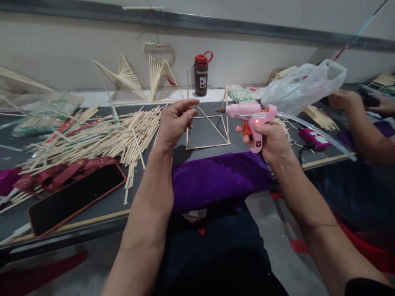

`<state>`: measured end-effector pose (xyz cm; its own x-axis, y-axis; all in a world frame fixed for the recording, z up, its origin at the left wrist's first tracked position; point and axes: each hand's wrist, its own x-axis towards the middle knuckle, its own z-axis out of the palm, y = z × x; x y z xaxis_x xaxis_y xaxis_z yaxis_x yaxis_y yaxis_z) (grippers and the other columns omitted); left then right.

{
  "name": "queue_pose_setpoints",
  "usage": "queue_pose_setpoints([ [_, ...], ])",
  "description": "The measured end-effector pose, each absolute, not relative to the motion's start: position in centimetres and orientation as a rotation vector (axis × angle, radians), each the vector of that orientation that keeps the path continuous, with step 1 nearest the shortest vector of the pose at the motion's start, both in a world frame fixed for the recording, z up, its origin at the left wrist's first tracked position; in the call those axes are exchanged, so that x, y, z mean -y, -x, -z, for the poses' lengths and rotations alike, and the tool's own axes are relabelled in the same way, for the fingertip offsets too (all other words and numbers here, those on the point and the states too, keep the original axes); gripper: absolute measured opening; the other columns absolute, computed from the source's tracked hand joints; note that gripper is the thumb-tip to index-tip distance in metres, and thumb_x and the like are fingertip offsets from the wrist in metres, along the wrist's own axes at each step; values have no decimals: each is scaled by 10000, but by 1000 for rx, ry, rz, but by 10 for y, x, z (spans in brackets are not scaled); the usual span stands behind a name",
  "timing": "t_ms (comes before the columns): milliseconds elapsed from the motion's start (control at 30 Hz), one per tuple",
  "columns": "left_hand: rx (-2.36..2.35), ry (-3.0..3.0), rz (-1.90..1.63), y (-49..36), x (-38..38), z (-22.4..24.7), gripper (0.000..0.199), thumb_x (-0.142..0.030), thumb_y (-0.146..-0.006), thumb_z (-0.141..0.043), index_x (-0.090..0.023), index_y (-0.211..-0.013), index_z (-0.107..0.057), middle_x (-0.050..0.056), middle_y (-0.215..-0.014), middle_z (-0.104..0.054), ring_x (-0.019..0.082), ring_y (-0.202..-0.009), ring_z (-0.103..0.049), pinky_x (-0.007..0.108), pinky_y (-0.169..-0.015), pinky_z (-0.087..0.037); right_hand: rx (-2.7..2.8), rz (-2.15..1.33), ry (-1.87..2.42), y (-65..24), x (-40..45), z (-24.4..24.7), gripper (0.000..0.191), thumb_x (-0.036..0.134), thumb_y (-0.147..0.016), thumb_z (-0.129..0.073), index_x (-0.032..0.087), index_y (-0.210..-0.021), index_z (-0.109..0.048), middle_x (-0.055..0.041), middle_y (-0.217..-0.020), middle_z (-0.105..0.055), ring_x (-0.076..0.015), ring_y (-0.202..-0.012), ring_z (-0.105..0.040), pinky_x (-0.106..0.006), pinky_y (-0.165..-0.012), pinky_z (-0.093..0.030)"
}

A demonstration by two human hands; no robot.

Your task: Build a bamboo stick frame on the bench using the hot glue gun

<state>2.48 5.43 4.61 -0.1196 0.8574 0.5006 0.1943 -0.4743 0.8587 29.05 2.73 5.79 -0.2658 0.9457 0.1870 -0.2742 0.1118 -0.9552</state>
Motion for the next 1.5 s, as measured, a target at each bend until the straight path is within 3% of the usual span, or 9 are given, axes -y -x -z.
queue_pose_setpoints([
  [133,-1181,-1616,-1666,-26,-53,-46,277,-127,-778,-650,-214,-1021,-749,0,-753,-663,77,-490,-519,216,-410,-401,1285,-1337,756,-272,-32,-47,269,408,-773,-742,185,-904,-663,-35,-784,-737,-87,-527,-599,-198,-408,-417],
  [300,-1188,-1560,-1668,-26,-54,-46,294,-92,-716,-688,-237,-968,-730,-15,-724,-626,95,-522,-524,214,-392,-379,1320,-1249,785,-251,-33,-43,413,606,-794,-719,222,-923,-637,-5,-754,-709,-85,-533,-604,-196,-418,-419],
  [433,-1189,-1522,-1651,-27,-52,-47,347,-45,-705,-679,-235,-995,-699,-16,-729,-619,110,-554,-546,222,-407,-375,1334,-1244,791,-239,-34,-42,455,669,-799,-701,231,-878,-604,14,-733,-686,-69,-512,-573,-197,-433,-427],
  [633,-1202,-1509,-1635,-28,-50,-49,343,-43,-710,-671,-240,-990,-685,-16,-720,-623,123,-563,-545,232,-416,-375,1336,-1235,774,-232,-38,-40,451,671,-812,-690,233,-823,-584,29,-691,-653,-57,-473,-510,-199,-420,-404],
  [1267,-1185,-1518,-1636,-26,-51,-47,338,-89,-688,-693,-242,-989,-698,-8,-729,-649,119,-544,-537,226,-396,-360,1355,-1219,816,-228,-49,-35,467,708,-839,-634,247,-912,-628,31,-678,-605,-59,-463,-501,-211,-407,-389],
  [1500,-1185,-1508,-1631,-27,-50,-47,339,-72,-699,-689,-242,-992,-702,-8,-738,-655,124,-552,-546,240,-408,-370,1346,-1215,825,-227,-46,-37,483,713,-835,-630,231,-825,-595,36,-653,-599,-48,-434,-475,-202,-397,-382],
])
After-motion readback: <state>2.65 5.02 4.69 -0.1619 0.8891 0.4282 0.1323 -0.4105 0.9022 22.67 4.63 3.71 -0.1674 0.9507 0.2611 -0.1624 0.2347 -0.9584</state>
